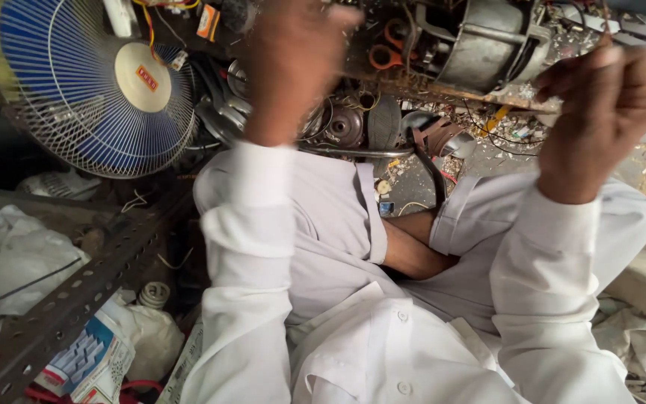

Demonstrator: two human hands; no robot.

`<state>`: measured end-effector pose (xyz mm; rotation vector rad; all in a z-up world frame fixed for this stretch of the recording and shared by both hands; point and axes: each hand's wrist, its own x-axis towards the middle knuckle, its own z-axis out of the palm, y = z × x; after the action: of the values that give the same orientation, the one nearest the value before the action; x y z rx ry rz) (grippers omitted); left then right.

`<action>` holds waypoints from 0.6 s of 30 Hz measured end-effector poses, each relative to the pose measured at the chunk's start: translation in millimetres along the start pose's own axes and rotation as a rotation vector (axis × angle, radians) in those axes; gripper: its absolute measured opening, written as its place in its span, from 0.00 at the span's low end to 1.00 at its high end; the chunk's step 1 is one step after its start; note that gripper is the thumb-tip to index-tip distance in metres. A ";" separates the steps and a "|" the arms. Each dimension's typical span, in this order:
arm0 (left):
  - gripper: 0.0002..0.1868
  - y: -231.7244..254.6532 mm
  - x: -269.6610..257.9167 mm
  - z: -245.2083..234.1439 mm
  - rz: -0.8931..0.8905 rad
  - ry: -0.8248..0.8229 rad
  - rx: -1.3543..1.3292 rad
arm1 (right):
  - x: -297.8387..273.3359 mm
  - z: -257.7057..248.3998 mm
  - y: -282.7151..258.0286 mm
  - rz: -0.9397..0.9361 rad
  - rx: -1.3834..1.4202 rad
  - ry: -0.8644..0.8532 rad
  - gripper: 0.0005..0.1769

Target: The recorder is dismantling and inspecting a small electric motor at a workshop bench.

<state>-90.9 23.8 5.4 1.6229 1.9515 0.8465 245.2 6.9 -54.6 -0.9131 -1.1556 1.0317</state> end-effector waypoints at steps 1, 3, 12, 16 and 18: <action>0.08 -31.7 5.6 -19.9 0.012 -0.006 -0.001 | 1.3 -10.2 -3.7 -0.007 -0.003 0.011 0.12; 0.12 -93.6 19.9 -56.6 0.278 0.288 0.212 | 2.8 -33.4 -12.4 0.049 -0.060 0.053 0.10; 0.23 -164.3 82.8 0.6 -0.078 0.144 0.668 | 17.5 -90.0 38.2 0.070 -0.600 -0.062 0.03; 0.17 -156.6 87.7 5.6 -0.226 0.057 0.683 | 23.0 -87.0 59.7 0.007 -0.695 -0.029 0.05; 0.21 -149.9 82.2 2.7 -0.290 0.104 0.555 | 26.9 -73.8 54.8 -0.003 -0.723 -0.051 0.07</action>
<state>-209.5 87.7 -100.0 1.5289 2.5756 0.2900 311.5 44.9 -112.4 -1.4475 -1.6101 0.6266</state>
